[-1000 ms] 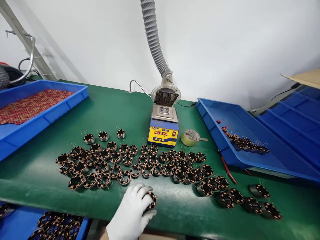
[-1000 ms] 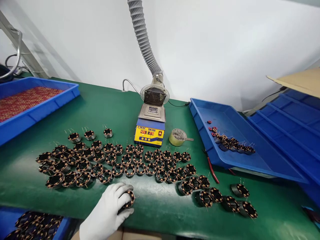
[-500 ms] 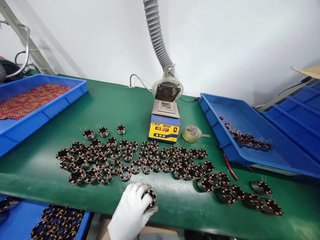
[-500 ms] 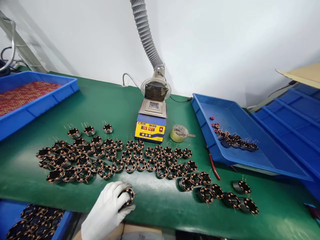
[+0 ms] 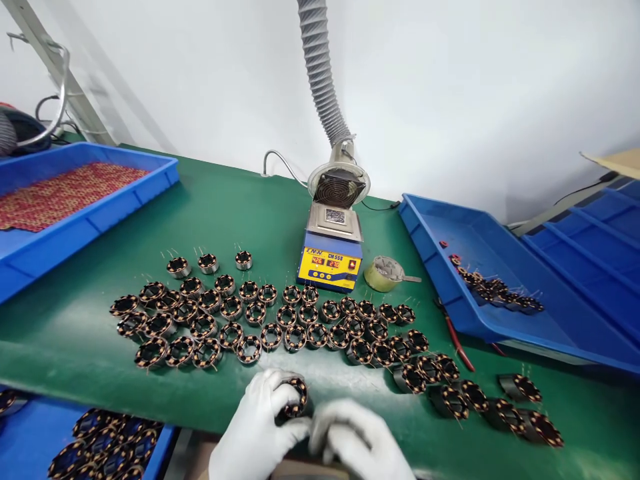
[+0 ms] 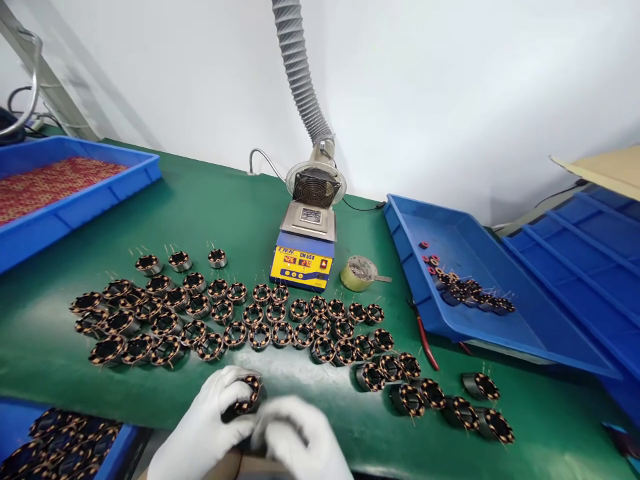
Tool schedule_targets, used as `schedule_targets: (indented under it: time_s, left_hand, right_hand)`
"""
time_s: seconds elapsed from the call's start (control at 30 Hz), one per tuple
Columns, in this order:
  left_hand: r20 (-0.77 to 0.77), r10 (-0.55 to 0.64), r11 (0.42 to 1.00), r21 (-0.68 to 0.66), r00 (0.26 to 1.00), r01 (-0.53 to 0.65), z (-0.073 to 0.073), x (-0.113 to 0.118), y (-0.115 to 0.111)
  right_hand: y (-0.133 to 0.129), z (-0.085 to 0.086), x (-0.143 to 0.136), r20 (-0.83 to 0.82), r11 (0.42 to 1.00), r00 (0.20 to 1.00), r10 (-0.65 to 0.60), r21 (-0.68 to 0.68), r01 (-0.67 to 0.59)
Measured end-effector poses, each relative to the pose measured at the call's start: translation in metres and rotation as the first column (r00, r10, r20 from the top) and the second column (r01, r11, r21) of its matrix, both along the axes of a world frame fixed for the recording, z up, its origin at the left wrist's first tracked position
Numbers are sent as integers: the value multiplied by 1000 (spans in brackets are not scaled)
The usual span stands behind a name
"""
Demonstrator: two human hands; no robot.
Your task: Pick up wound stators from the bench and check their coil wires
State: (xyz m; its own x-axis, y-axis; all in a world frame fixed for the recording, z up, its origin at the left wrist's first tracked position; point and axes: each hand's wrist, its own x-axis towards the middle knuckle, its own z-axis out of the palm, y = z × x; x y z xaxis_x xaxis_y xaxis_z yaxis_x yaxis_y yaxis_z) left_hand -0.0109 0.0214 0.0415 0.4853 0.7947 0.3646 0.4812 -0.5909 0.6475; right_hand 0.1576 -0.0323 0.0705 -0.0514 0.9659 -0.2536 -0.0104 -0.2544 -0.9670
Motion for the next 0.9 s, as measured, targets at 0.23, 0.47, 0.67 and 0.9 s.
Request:
schedule_targets:
  time_s: [0.23,0.47,0.67,0.9]
  left_hand:
    - [3,-48,983,176,999,46,24,10,1]
    - [360,-22,826,-519,933,220,17,14,1]
    - [535,45,526,-731,844,435,11,14,6]
    - [513,-69,825,-453,856,338,26,16,31]
  right_hand:
    - [33,5,-8,91,977,977,-193,114,182]
    - [37,11,-6,85,970,975,-205,148,192]
    - [55,31,18,-488,861,770,-412,70,504]
    - [42,22,-13,-542,994,838,-65,-107,8]
